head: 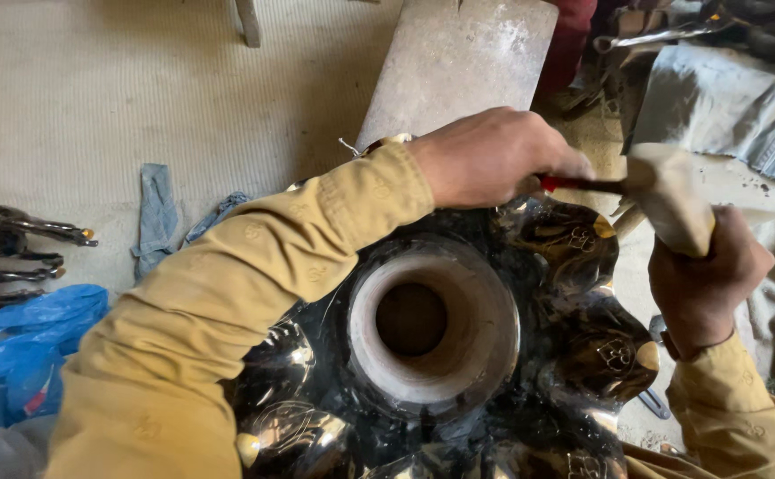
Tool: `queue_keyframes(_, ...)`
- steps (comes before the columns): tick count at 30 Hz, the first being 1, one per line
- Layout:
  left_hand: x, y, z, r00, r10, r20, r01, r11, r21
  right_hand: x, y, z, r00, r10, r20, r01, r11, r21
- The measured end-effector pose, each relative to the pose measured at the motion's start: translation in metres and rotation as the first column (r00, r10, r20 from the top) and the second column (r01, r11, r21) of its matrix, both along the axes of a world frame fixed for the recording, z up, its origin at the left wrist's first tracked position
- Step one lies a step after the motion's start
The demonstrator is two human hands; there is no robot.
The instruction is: The person holds a small punch against the surface of a large brass vase and strikes it repeatedly with a wooden mallet, working around the fluted rim to shape or decorate the metal. Other workers hammer similar metal pieces nearby on the floor.
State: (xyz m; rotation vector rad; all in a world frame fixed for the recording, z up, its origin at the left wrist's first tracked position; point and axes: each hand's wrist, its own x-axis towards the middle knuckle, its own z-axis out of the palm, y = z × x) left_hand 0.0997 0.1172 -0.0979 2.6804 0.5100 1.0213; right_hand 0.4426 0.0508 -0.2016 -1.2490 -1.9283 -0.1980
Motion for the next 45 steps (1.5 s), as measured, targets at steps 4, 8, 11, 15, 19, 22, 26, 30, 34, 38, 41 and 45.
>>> queue_keyframes(4, -0.017, 0.004, -0.014, 0.994, 0.096, 0.044, -0.09, 0.989, -0.114, 0.001, 0.002, 0.014, 0.974, 0.085, -0.21, -0.108, 0.989, -0.098)
queue_keyframes(8, -0.029, -0.008, -0.028, 0.949, 0.214, 0.232, -0.173, 0.967, -0.186, -0.016, -0.005, 0.046, 0.969, 0.089, -0.23, -0.142, 0.964, -0.224)
queue_keyframes(11, -0.036, -0.013, -0.031, 0.943, 0.182, 0.278, -0.104, 0.956, -0.275, -0.033, -0.005, 0.082, 0.999, -0.018, 0.051, 0.032, 0.954, -0.299)
queue_keyframes(15, -0.039, -0.013, -0.027, 0.949, 0.188, 0.255, -0.12, 0.958, -0.262, -0.062, -0.005, 0.117, 0.963, -0.001, 0.27, 0.085, 0.95, -0.3)
queue_keyframes(19, -0.038, -0.012, -0.026, 0.95, 0.196, 0.242, -0.124, 0.951, -0.284, -0.074, -0.003, 0.127, 0.988, 0.081, 0.128, -0.046, 0.965, -0.258)
queue_keyframes(22, -0.038, -0.012, -0.028, 0.954, 0.181, 0.24, -0.112, 0.954, -0.277, -0.068, -0.005, 0.123, 0.993, 0.038, 0.115, -0.016, 0.982, -0.189)
queue_keyframes(26, -0.036, -0.009, -0.026, 0.965, 0.164, 0.203, -0.134, 0.978, -0.158, -0.053, -0.007, 0.119, 0.978, 0.045, 0.202, -0.008, 0.984, -0.18)
queue_keyframes(30, -0.034, -0.008, -0.019, 0.973, 0.127, 0.191, -0.103, 0.986, -0.128, -0.057, -0.014, 0.11, 0.986, -0.019, 0.165, 0.042, 0.99, -0.137)
queue_keyframes(34, -0.029, -0.007, -0.009, 0.991, 0.069, 0.112, -0.051, 0.986, -0.157, -0.06, -0.023, 0.104, 0.985, -0.067, 0.162, 0.085, 0.99, -0.11)
queue_keyframes(38, -0.025, -0.011, -0.004, 0.997, 0.07, 0.017, -0.066, 0.981, -0.183, -0.053, -0.022, 0.08, 0.996, -0.004, 0.084, 0.008, 0.999, -0.053)
queue_keyframes(41, -0.021, -0.011, 0.0, 0.998, 0.013, 0.055, -0.013, 1.0, -0.007, -0.042, -0.011, 0.052, 0.998, 0.065, 0.013, -0.065, 0.998, 0.014)
queue_keyframes(45, -0.021, -0.013, 0.001, 0.999, -0.027, 0.04, 0.031, 0.995, -0.098, -0.029, 0.009, 0.03, 0.991, 0.13, -0.036, -0.125, 0.986, 0.113)
